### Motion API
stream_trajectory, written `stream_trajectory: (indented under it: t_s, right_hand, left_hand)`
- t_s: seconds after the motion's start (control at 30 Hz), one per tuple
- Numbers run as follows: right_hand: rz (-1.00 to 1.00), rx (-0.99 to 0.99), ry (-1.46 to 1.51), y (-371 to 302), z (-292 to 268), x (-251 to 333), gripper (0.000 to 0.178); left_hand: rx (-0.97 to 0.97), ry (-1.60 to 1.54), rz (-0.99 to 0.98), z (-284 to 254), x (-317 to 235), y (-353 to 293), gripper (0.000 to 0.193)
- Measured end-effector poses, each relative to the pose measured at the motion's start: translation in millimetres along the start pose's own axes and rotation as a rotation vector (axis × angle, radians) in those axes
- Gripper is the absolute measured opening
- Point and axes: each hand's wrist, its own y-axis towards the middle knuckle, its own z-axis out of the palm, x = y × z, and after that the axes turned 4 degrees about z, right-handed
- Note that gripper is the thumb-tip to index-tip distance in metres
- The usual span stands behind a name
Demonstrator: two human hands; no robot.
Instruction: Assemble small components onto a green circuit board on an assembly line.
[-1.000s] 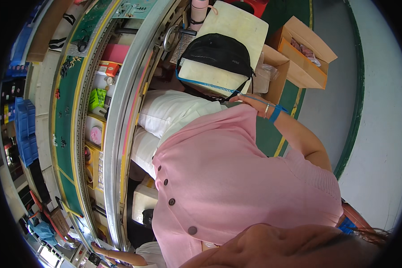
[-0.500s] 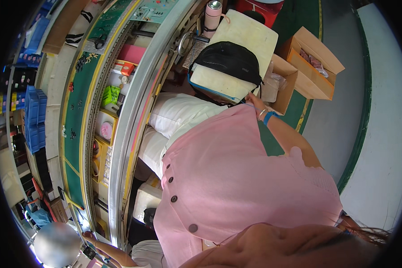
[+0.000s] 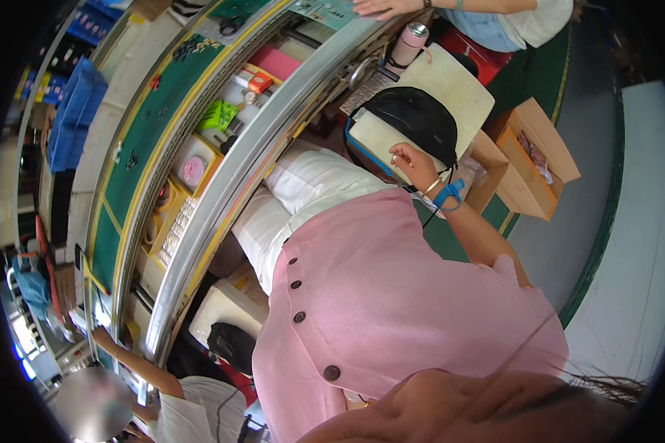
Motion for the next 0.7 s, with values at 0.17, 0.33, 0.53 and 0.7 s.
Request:
stream_trajectory:
  t_s: [0.17,0.33,0.53,0.7]
  right_hand:
    - [0.137,0.596,0.061,20,8,17,0.017]
    - [0.006,0.796,-0.459,22,5,25,0.021]
    - [-0.167,0.768,-0.808,18,1,92,0.024]
    - [-0.14,0.821,-0.641,16,0,77,0.026]
  left_hand:
    - [-0.084,-0.078,-0.021,7,16,-28,0.018]
    - [-0.083,-0.14,-0.118,26,-19,-18,0.015]
    - [-0.453,-0.138,0.015,80,-65,-37,0.012]
    - [-0.418,-0.16,0.094,98,-72,-56,0.01]
